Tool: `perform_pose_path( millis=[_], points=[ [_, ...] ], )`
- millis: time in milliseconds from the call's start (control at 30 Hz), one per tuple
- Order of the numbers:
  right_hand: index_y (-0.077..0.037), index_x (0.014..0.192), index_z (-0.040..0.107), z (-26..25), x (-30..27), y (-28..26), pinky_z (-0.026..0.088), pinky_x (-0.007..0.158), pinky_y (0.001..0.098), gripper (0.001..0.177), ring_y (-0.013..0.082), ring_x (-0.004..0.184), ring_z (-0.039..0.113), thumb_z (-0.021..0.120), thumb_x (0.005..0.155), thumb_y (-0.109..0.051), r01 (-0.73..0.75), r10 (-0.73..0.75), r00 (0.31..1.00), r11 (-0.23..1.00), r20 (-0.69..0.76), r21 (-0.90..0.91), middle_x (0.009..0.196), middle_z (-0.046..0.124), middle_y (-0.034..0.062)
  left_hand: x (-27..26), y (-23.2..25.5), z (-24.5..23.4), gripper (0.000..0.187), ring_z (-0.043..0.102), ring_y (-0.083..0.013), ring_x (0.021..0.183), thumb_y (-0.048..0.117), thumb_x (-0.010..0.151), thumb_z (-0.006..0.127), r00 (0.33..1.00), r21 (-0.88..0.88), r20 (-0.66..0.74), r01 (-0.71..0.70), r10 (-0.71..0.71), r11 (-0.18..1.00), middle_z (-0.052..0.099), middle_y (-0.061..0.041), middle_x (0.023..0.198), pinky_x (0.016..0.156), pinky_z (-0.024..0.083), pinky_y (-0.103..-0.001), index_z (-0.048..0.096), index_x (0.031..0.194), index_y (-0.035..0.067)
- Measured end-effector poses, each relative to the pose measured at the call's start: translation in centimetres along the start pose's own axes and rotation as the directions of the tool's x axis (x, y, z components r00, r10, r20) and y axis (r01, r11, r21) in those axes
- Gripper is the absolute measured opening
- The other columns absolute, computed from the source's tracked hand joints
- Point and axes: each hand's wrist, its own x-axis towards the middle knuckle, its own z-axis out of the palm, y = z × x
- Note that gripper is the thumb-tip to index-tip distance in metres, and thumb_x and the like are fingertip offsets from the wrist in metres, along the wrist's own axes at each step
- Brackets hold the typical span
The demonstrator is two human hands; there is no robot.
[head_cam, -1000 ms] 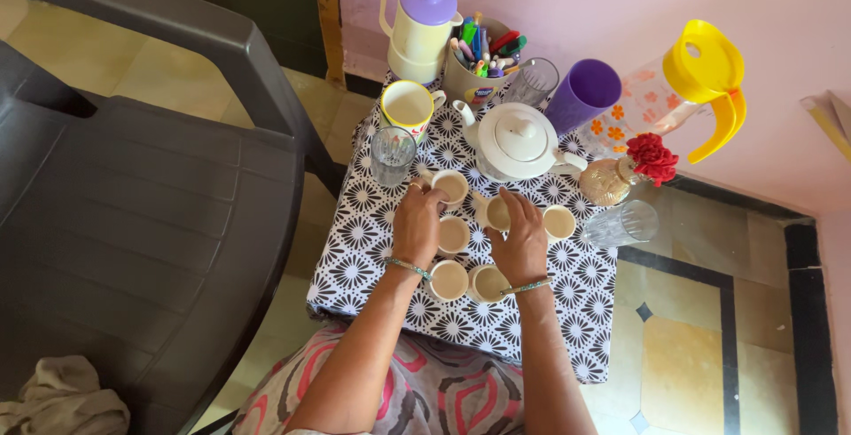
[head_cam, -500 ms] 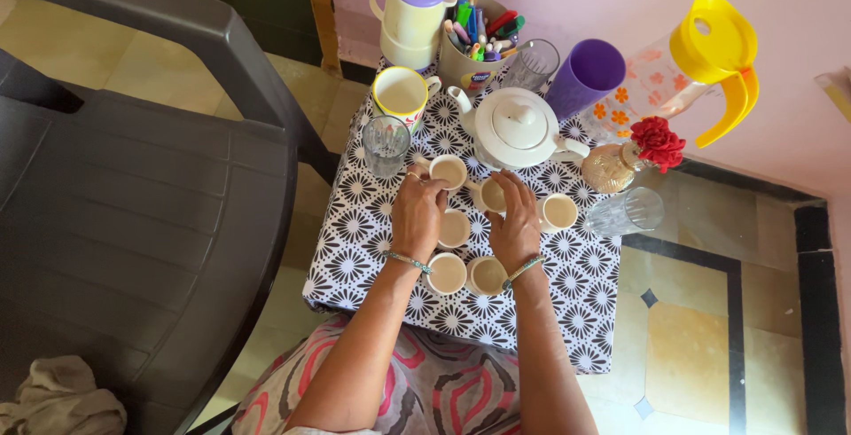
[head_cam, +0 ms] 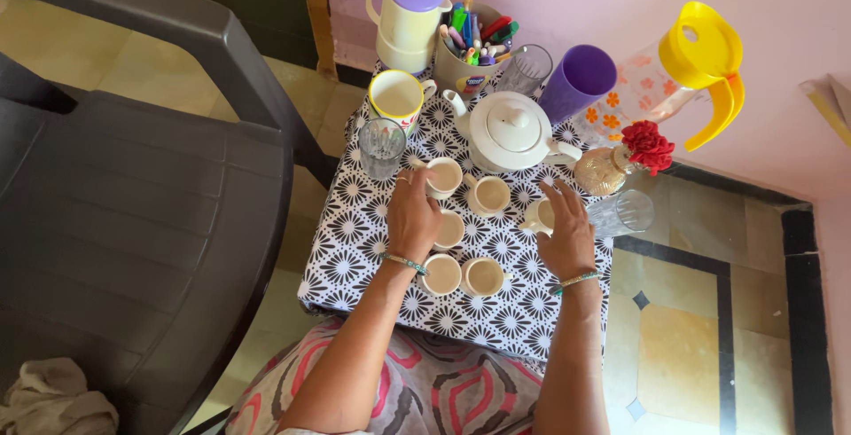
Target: The person wipes a small table with a cloth and then arranges various jugs, a teapot, mugs, and small cups on the table's surface.
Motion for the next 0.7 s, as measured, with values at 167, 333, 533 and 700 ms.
perform_pose_path(
  millis=[167,333,533,700],
  points=[
    [-0.011,0.13,0.063,2.6,0.2,3.0,0.05,0.103,0.046,0.065,0.0391,0.123,0.06,0.075,0.067,0.005,0.073,-0.063,0.994,0.99,-0.084,0.12,0.134,0.064,0.0156,0.2,0.7,0.0,0.03,0.063,-0.0386,0.099,-0.005,0.084,0.064,0.996,0.007,-0.056,0.065,-0.064,0.998,0.063,-0.018,0.106,0.081,0.052,-0.048,0.054,0.111,0.002],
    [-0.004,0.126,0.065,3.9,0.5,2.8,0.051,0.095,0.0489,0.064,0.0401,0.108,0.064,0.09,0.068,-0.013,0.078,-0.045,0.965,0.99,-0.259,0.121,0.117,0.069,0.0194,0.3,2.0,-0.5,0.025,0.063,-0.0335,0.097,-0.001,0.083,0.071,0.975,0.049,-0.057,-0.211,0.213,0.976,0.066,-0.012,0.105,0.083,0.053,-0.046,0.065,0.107,0.005],
    [-0.001,0.125,0.066,4.8,0.8,2.8,0.05,0.097,0.0493,0.063,0.0397,0.11,0.065,0.091,0.068,-0.013,0.103,-0.077,0.953,0.992,-0.294,0.075,0.118,0.07,0.0201,-1.5,5.0,1.5,0.023,0.061,-0.0241,0.101,0.005,0.083,0.071,0.923,0.209,0.159,-0.378,0.35,0.902,0.071,-0.007,0.108,0.082,0.048,-0.04,0.077,0.104,0.008],
    [0.0,0.125,0.065,4.8,0.6,3.1,0.048,0.098,0.0498,0.067,0.0392,0.111,0.065,0.091,0.065,-0.012,0.101,-0.08,0.955,0.993,-0.284,0.061,0.12,0.07,0.0193,-2.4,6.2,3.0,0.016,0.057,-0.0241,0.099,0.012,0.083,0.071,0.961,0.312,0.139,-0.272,0.239,0.91,0.072,-0.006,0.095,0.081,0.045,-0.04,0.081,0.095,0.015]
  ],
)
